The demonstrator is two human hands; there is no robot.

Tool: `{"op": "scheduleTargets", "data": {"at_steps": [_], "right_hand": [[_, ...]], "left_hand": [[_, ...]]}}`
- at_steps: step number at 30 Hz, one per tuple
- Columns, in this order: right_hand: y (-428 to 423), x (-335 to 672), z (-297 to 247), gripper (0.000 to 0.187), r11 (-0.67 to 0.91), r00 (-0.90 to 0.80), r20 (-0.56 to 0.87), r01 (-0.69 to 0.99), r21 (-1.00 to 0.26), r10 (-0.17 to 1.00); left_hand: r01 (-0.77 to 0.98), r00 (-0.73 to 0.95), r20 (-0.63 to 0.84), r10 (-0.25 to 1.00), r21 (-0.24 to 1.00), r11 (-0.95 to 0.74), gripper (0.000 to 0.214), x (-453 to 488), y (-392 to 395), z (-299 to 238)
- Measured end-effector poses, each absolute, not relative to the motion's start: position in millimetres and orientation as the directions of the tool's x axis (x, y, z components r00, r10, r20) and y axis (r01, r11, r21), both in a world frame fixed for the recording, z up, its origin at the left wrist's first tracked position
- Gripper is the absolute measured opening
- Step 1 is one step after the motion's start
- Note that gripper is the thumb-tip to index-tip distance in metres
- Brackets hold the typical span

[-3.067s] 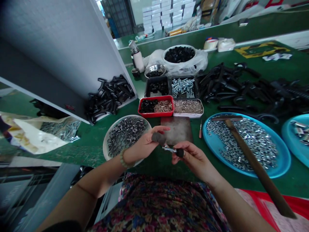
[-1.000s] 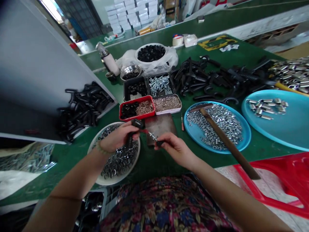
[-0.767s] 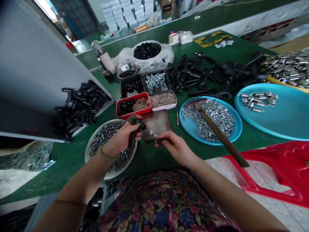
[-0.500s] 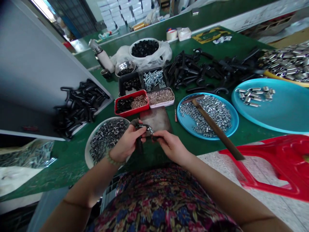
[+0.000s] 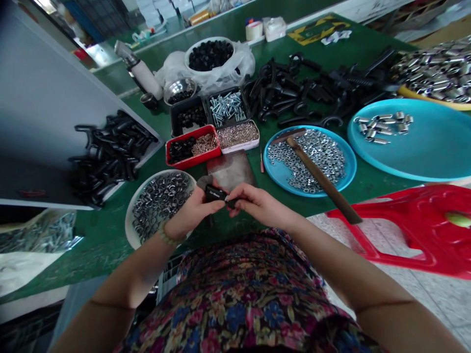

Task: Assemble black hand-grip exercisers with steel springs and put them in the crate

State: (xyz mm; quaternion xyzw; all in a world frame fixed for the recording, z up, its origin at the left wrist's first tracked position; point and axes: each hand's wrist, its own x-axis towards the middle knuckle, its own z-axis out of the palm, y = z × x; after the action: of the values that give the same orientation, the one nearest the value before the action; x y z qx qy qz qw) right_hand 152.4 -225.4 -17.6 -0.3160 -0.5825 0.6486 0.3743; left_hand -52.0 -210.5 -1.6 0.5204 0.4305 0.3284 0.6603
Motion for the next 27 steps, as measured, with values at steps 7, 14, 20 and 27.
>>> {"op": "scheduleTargets", "data": {"at_steps": [7, 14, 20, 27], "right_hand": [[-221.2, 148.3, -11.3, 0.02, -0.19, -0.551, -0.014, -0.262, -0.946, 0.834], [-227.6, 141.2, -8.8, 0.026, -0.208, -0.485, -0.035, -0.308, -0.928, 0.874], [-223.2, 137.7, -5.6, 0.026, -0.276, -0.49, -0.098, -0.306, -0.911, 0.866], [-222.4, 129.0, -12.7, 0.037, -0.376, -0.501, -0.138, -0.411, -0.831, 0.854]], "left_hand": [[-0.091, 0.35, -0.187, 0.918, 0.968, 0.232, 0.052, -45.6, -217.8, -10.9], [-0.222, 0.287, -0.207, 0.935, 0.935, 0.275, 0.057, -46.2, -218.9, -16.5], [-0.222, 0.221, -0.171, 0.96, 0.95, 0.22, 0.048, -44.2, -219.4, -18.9], [-0.19, 0.264, -0.164, 0.951, 0.957, 0.218, 0.045, -44.5, -218.1, -14.8]]}}
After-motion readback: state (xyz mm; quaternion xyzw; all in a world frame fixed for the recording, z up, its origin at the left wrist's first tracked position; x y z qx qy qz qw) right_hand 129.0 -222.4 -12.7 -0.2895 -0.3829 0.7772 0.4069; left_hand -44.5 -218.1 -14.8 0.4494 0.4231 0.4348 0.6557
